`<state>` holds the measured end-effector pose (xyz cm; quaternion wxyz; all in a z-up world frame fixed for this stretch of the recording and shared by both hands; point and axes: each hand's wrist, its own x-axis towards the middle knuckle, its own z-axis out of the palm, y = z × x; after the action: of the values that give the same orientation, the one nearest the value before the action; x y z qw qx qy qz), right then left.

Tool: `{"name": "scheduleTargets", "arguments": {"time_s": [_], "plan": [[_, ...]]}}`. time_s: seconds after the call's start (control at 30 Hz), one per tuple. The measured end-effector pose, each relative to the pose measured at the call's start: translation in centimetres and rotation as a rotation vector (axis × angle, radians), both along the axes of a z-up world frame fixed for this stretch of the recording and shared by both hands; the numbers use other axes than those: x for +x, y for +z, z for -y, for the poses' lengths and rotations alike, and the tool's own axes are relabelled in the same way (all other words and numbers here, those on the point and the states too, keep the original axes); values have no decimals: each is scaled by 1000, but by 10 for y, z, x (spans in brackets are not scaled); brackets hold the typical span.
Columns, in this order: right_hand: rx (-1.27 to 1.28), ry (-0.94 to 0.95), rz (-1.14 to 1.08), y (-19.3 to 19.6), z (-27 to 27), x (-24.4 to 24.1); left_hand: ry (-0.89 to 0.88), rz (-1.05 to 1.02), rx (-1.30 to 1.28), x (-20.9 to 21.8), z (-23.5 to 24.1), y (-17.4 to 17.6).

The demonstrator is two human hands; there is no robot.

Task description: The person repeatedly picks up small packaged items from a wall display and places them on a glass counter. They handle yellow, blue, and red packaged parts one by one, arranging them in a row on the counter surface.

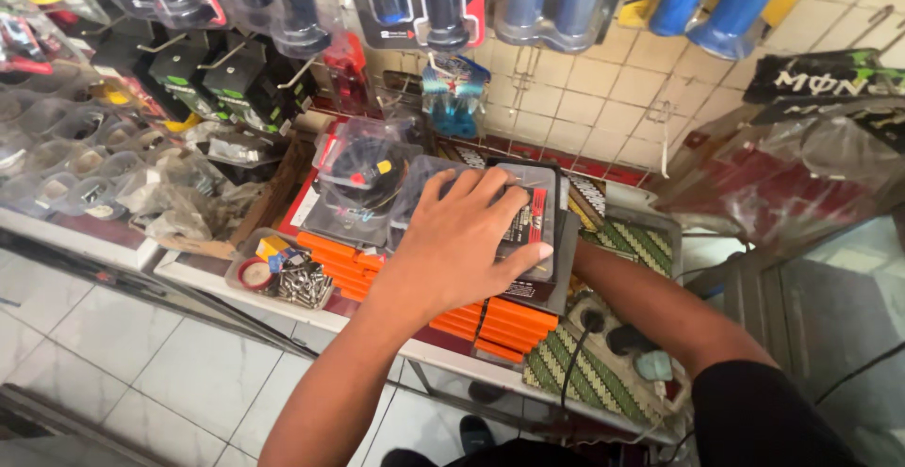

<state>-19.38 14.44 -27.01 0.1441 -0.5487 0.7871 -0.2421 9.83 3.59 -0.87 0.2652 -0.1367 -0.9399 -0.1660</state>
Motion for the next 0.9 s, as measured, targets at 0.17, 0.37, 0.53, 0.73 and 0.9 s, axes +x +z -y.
{"name": "scheduleTargets", "arguments": {"time_s": [0.17, 0.37, 0.53, 0.73, 0.9], "plan": [[-23, -4, 55, -8, -8, -17, -4, -40, 8, 0, 3, -6], [-317, -45, 217, 38, -29, -44, -21, 3, 19, 0, 9, -5], [-642, -217, 485, 97, -63, 7, -44, -88, -11, -1, 10, -4], [-910, -530, 352, 154, -75, 76, -80, -58, -77, -4, 12, 1], [-1032, -608, 103, 162, -82, 135, -109, -54, -96, -6, 17, 5]]}}
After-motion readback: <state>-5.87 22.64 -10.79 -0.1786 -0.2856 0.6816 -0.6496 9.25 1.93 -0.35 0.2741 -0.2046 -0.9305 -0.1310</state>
